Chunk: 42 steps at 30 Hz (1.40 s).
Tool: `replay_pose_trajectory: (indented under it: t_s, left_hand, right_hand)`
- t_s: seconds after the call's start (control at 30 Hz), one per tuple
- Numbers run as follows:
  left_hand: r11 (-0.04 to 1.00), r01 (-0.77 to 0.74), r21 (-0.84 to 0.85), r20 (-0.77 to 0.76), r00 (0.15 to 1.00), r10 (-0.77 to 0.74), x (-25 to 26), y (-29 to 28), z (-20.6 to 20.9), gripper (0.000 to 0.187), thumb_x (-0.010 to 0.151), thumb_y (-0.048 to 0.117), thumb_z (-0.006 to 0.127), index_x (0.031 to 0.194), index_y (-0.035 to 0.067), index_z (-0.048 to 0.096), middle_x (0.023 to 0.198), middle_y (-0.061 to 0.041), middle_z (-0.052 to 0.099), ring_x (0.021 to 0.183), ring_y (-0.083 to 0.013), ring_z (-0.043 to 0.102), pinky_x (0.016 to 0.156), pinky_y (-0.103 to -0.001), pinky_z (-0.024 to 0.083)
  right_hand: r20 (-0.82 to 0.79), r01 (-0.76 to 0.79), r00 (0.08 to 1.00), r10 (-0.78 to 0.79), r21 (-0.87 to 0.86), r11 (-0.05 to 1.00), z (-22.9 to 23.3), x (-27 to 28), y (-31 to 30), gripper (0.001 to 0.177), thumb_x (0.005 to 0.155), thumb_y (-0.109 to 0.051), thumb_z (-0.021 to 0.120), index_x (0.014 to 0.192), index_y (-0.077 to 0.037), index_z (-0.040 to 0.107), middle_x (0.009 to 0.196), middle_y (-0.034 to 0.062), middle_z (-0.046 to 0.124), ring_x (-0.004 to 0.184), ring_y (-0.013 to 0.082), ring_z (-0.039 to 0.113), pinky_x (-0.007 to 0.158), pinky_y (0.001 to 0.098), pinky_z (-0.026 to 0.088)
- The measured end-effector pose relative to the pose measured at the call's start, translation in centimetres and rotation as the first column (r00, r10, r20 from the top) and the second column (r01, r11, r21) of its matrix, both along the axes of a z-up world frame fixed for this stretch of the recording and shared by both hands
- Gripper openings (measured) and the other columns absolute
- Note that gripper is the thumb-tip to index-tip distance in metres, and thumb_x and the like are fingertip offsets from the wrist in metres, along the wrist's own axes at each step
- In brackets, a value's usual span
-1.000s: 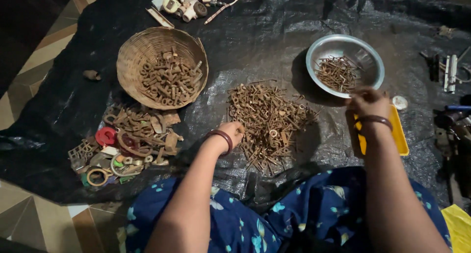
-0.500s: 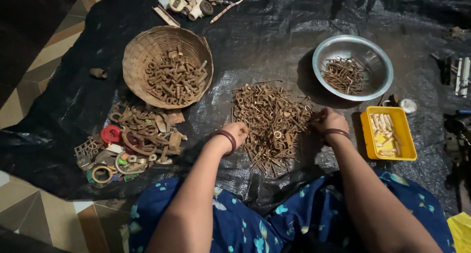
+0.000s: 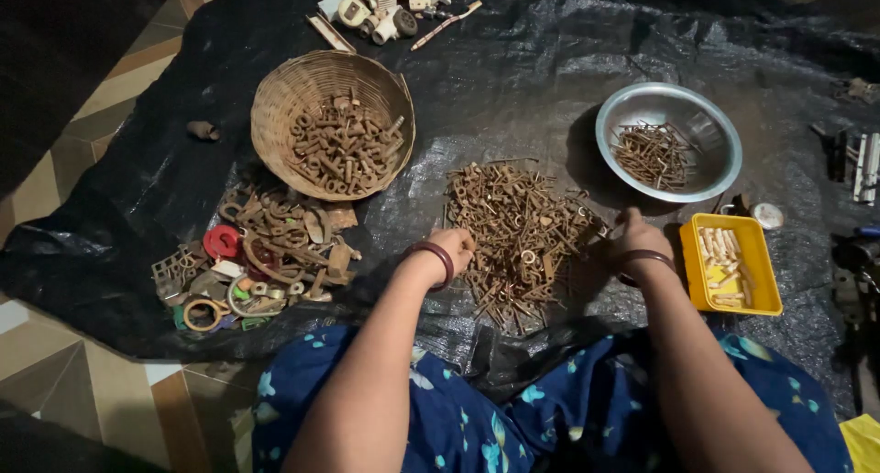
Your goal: The person sits on the floor and sorts small metal hardware pieces by hand, separating them into a woven basket, a metal bowl, and a yellow plastic tray. The hands repeatedly pick up items from a central pile and place them into the respective containers.
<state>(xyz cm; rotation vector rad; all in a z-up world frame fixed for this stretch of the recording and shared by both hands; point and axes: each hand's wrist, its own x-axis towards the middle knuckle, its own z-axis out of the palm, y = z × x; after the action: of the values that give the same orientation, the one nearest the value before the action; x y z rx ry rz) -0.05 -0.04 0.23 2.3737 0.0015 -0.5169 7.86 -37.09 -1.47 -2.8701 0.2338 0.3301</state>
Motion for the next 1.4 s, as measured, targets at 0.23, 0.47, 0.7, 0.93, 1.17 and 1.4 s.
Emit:
replay_pose_trajectory:
  t_s: [0.23,0.47,0.7,0.93,1.17,1.4]
  left_hand:
    - [1.000,0.009,-0.011,0.103,0.995,-0.008,0.6,0.1,-2.0,0.019,0.089,0.022,0.069,0.104,0.011,0.074,0.109,-0.017,0.074,0.104,-0.0351,0.070,0.096,-0.044,0.055]
    - [0.964,-0.086,0.252,-0.052,0.993,0.102,2.0,0.9,-1.8,0.026,0.094,0.019,0.062,0.115,0.009,0.076,0.126,-0.023,0.068,0.119,-0.0419,0.065,0.099,-0.048,0.054]
    - [0.952,-0.183,0.245,-0.069,0.976,0.206,2.3,2.0,-1.0,0.038,0.088,0.022,0.072,0.120,0.003,0.071,0.130,-0.026,0.063,0.124,-0.0411,0.062,0.103,-0.046,0.052]
    - [0.955,-0.187,0.231,-0.082,0.974,0.210,1.7,1.8,2.8,0.035,0.088,0.021,0.070,0.118,0.006,0.074,0.130,-0.021,0.067,0.123,-0.0383,0.064,0.103,-0.046,0.054]
    - [0.961,-0.184,0.208,-0.026,0.981,0.194,1.5,1.8,2.6,0.031,0.088,0.015,0.066,0.116,0.005,0.076,0.127,-0.021,0.069,0.122,-0.0377,0.065,0.102,-0.046,0.054]
    - [0.966,-0.173,0.191,-0.130,0.971,0.199,1.3,1.6,4.8,0.030,0.089,0.015,0.066,0.117,0.005,0.074,0.124,-0.020,0.072,0.117,-0.0365,0.070,0.097,-0.045,0.058]
  right_hand:
    - [-0.128,-0.182,0.969,0.210,0.199,0.963,5.5,-2.7,3.7,0.038,0.087,-0.043,0.074,0.112,-0.015,0.079,0.096,0.0125,0.080,0.087,0.0285,0.077,0.087,0.0434,0.059]
    - [-0.301,-0.335,0.885,0.354,0.114,0.935,8.7,-4.9,10.6,0.027,0.091,-0.035,0.072,0.111,-0.017,0.077,0.095,0.0099,0.081,0.086,0.0229,0.077,0.083,0.0370,0.060]
    - [0.074,-0.086,0.996,0.044,0.844,0.530,18.1,-2.8,17.8,0.025,0.094,-0.012,0.063,0.119,-0.011,0.065,0.111,0.0078,0.077,0.097,0.0188,0.077,0.089,0.0359,0.064]
    - [0.321,-0.549,0.828,0.459,0.300,0.780,7.5,-5.9,20.3,0.020,0.088,-0.015,0.070,0.107,-0.014,0.078,0.104,0.0123,0.077,0.091,0.0288,0.076,0.086,0.0395,0.060]
    - [0.395,-0.540,0.705,0.589,-0.240,0.807,-2.7,-7.6,21.0,0.016,0.089,-0.021,0.061,0.100,-0.016,0.072,0.105,0.0093,0.068,0.102,0.0309,0.066,0.082,0.0483,0.052]
    - [0.525,-0.549,0.644,0.557,-0.190,0.814,-3.4,-8.5,19.9,0.025,0.087,-0.018,0.059,0.110,-0.015,0.069,0.103,0.0060,0.068,0.101,0.0263,0.063,0.083,0.0463,0.045]
